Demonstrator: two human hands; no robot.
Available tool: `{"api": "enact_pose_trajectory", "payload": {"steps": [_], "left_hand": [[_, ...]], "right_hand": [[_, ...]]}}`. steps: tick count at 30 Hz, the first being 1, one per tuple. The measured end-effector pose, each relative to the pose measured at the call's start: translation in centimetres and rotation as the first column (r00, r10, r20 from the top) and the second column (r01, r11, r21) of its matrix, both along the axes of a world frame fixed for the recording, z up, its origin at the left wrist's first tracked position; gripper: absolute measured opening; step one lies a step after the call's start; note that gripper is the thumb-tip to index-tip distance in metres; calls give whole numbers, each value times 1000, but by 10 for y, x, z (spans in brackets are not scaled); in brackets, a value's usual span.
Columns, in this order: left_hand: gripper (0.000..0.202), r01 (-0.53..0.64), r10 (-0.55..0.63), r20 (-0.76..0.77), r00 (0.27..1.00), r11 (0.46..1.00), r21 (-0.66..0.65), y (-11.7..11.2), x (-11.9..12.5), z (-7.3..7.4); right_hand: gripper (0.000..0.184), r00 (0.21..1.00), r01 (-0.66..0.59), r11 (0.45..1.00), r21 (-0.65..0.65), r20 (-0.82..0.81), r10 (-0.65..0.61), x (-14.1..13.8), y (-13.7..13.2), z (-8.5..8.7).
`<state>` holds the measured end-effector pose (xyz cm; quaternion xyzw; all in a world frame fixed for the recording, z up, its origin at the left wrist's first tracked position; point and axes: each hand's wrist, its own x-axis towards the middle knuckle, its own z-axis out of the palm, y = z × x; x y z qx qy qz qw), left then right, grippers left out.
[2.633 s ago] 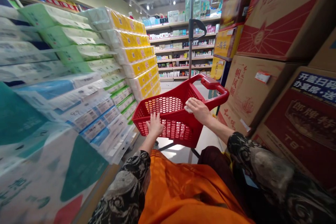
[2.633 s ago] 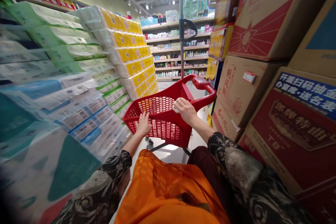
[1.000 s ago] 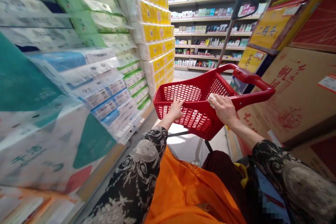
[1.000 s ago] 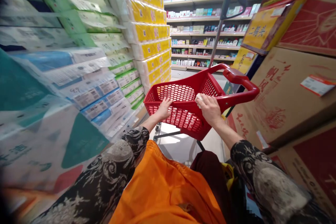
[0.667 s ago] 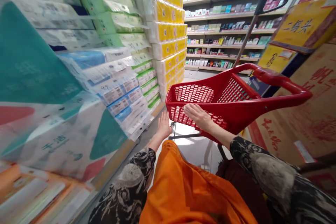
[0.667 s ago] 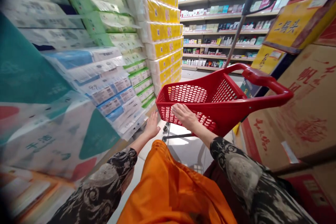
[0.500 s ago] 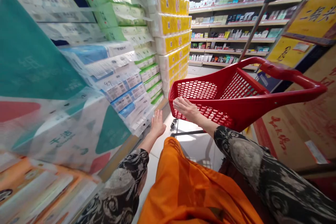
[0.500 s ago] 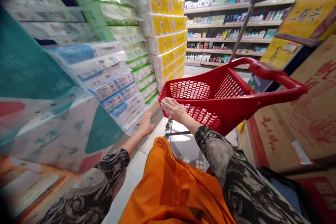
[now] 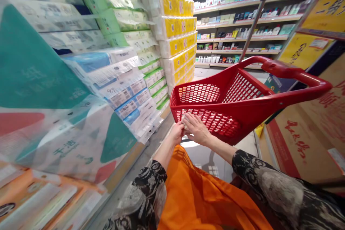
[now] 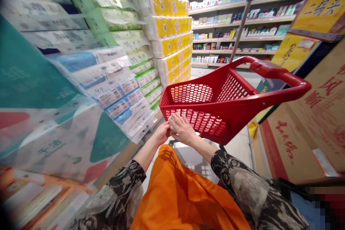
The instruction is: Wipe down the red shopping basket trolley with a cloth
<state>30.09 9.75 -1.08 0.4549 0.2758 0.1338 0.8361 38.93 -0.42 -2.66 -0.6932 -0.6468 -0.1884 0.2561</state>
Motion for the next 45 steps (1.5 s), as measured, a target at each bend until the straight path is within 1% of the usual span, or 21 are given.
{"api": "enact_pose_trajectory", "payload": {"steps": [4,6,7,9,11,12,15,18,20,21,23,25,27,28,30,34,36,38,42,44,45], "left_hand": [[39,40,-29,-79,996,989,143,18,-10,2],[47,8,37,-132,991,946,325,30,-13,1],[52,3,90,-178,980,885,466,36,-15,-1],[60,73,221,-297,929,676,733,45,-20,-6],[67,242,330,-420,846,464,852,49,-27,-14],[68,329,364,-472,803,390,860,49,-31,-18],[69,502,397,-567,722,264,824,45,-41,-27],[70,571,392,-583,711,162,805,39,-43,-29],[70,598,386,-582,716,90,796,37,-40,-28],[71,609,382,-581,718,58,791,36,-38,-27],[72,623,383,-581,719,18,782,35,-32,-23],[76,632,391,-587,709,17,775,31,-27,-20],[79,641,393,-593,703,11,767,24,-22,-17],[79,647,389,-595,703,-4,762,20,-20,-16],[76,664,378,-600,705,-53,746,11,-19,-15],[73,719,367,-637,678,-153,678,-6,-19,-16],[71,733,366,-645,671,-195,652,-11,-18,-16],[69,733,376,-639,671,-211,646,-14,-16,-15],[70,727,399,-623,673,-201,657,-16,-7,-11],[71,726,403,-620,673,-198,659,-18,-4,-10],[71,723,403,-617,676,-199,662,-20,-4,-10]], "right_hand": [[45,981,-61,997,-40,180,67,14,15,7],[43,970,-100,995,-10,221,100,21,32,15],[44,967,-112,994,4,233,108,24,41,19],[44,961,-121,992,19,252,113,29,58,25],[44,956,-127,992,-9,266,125,32,69,23],[43,952,-134,990,-35,271,139,34,72,18],[41,947,-141,983,-120,275,170,39,70,-7],[40,939,-116,971,-208,295,176,40,56,-35],[38,938,-113,968,-226,298,179,39,47,-43],[38,940,-121,971,-206,290,179,38,44,-41],[40,954,-127,986,-110,257,152,36,41,-27],[43,967,-114,993,-10,228,114,36,44,-7],[44,972,-87,996,31,220,78,38,50,8],[44,971,-81,996,23,225,74,40,52,9],[42,965,-86,995,-42,245,93,44,51,-3],[38,962,-52,972,-229,250,111,43,30,-56],[36,968,-36,965,-259,232,99,42,16,-67],[36,973,-48,978,-201,214,92,45,7,-57],[42,982,-21,1000,3,189,20,61,7,-9],[42,979,-25,1000,2,201,24,66,8,-1],[41,976,-35,999,-26,214,40,67,7,-5]]}}
